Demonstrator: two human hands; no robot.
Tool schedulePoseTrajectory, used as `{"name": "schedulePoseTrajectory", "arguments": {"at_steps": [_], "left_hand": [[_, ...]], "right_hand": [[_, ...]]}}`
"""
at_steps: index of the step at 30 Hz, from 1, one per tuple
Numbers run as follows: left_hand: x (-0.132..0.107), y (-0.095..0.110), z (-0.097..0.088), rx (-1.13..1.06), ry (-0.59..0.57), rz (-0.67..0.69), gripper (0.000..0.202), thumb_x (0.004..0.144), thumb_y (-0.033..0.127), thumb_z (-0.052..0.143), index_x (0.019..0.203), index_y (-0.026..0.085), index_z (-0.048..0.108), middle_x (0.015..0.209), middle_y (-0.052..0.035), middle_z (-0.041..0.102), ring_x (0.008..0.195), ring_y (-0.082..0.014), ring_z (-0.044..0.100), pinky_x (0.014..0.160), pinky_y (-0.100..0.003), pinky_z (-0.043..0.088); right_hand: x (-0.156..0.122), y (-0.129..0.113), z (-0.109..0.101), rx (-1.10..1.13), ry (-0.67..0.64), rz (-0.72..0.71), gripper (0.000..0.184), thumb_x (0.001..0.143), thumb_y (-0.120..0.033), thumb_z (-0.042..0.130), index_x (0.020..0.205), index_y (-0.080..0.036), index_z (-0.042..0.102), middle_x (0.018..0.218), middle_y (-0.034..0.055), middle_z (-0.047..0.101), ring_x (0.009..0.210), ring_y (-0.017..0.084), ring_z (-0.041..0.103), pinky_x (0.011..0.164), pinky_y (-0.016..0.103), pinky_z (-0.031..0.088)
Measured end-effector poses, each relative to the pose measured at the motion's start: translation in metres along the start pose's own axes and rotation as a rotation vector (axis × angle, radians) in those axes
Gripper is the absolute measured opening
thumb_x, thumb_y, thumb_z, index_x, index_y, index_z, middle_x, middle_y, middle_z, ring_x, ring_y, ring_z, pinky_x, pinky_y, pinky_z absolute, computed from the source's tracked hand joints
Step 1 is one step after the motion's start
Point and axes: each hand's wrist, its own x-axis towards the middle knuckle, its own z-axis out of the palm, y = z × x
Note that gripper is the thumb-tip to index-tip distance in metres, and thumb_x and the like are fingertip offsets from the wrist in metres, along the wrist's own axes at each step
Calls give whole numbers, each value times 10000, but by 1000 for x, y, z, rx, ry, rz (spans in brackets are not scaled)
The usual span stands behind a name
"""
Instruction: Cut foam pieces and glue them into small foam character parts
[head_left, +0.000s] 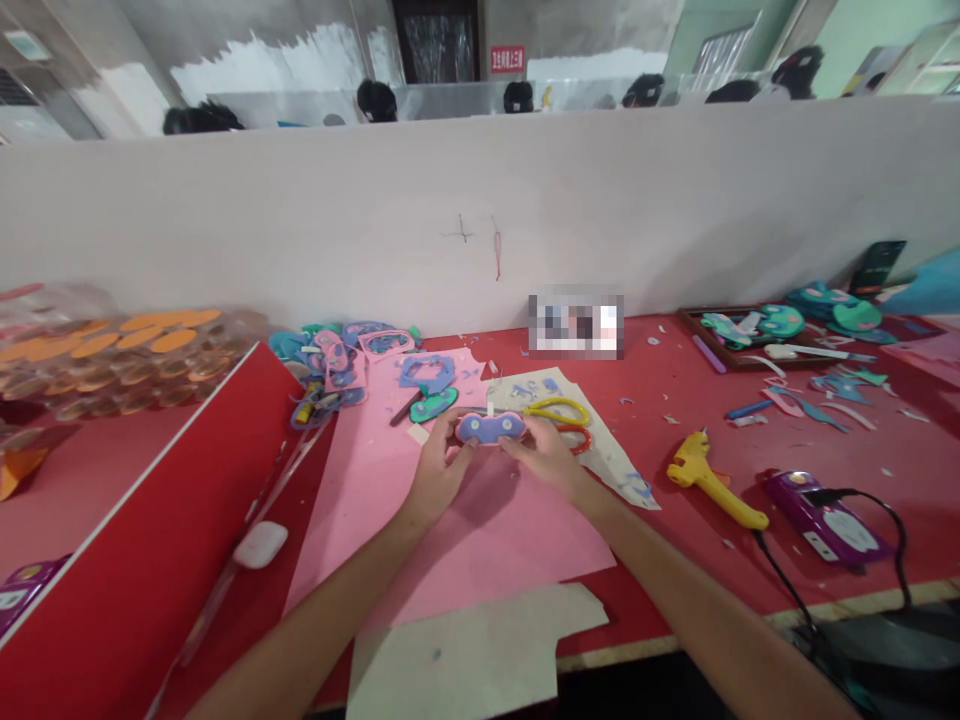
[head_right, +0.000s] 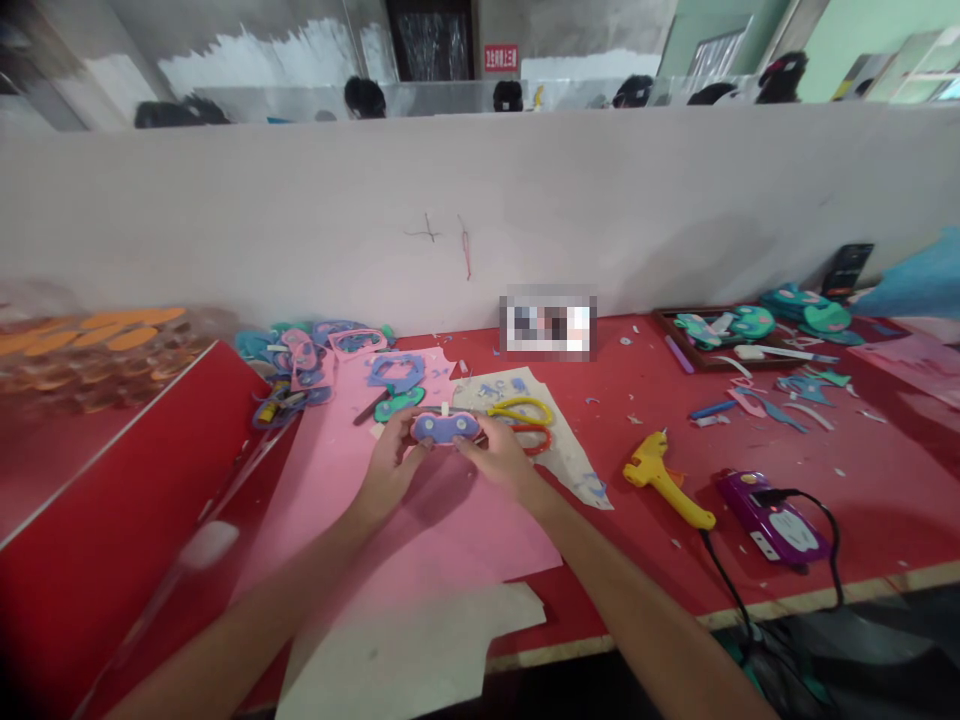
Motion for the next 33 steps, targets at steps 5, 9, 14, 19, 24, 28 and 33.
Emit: {"name": "schedulePoseTrajectory", "arguments": {"at_steps": [5, 9, 14, 19, 24, 28, 33], "left_hand": [[-1, 5, 1, 28, -9, -34, 400, 913, 382, 653, 1269, 218, 576, 1271, -99, 652, 1145, -242, 626, 935, -342, 521], [-2, 5, 1, 28, -17, -84, 413, 917, 401, 646, 1283, 227, 568, 1292, -94, 637, 1134, -237, 623, 852, -301, 537], [-1, -1, 0, 21, -26, -87, 432, 913, 385, 660, 1306, 242, 552, 1266, -76, 631, 1113, -221, 616, 866, -297, 529], [0, -3, 0, 31, -5, -75, 439, 881, 328, 682, 1294, 237, 564, 1270, -82, 634, 1083, -220, 630, 861, -303, 523], [-1, -3, 1, 33, 1, -100, 464, 851, 283, 687, 1297, 247, 567, 1292, -76, 635, 1123, -233, 632, 853, -304, 538], [-1, -2, 2, 30, 13, -111, 521, 811, 266, 711, 1312, 246, 570, 1291, -78, 649, 1144, -249, 635, 857, -314, 548], [-2, -1, 3, 11, 0, -128, 551, 810, 268, 708, 1338, 248, 553, 1240, -74, 662, 1094, -240, 656, 873, -332, 556]], "right_hand": [[1, -2, -1, -46, 8, -36, 247, 879, -392, 664, 1037, -205, 694, 976, 61, 743, 875, 235, 683, 762, 340, 532], [0, -3, -1, -117, 13, -69, 205, 870, -383, 676, 956, -198, 692, 893, 47, 732, 812, 224, 664, 745, 333, 508], [0, -5, -2, -127, 3, -66, 183, 863, -366, 674, 920, -192, 682, 852, 40, 721, 775, 215, 647, 713, 319, 489], [0, -4, -2, -124, 14, -58, 173, 849, -356, 677, 905, -192, 682, 832, 36, 710, 751, 207, 637, 691, 314, 480], [0, -3, -1, -129, 28, -94, 162, 850, -352, 686, 929, -211, 696, 849, 31, 721, 769, 208, 641, 705, 317, 489], [-1, -6, 0, -135, 28, -77, 150, 841, -344, 701, 920, -216, 701, 836, 25, 717, 765, 210, 642, 706, 324, 494], [-4, -12, 0, -74, -11, -39, 155, 839, -315, 701, 952, -210, 703, 875, 29, 727, 782, 209, 659, 695, 317, 506]]}}
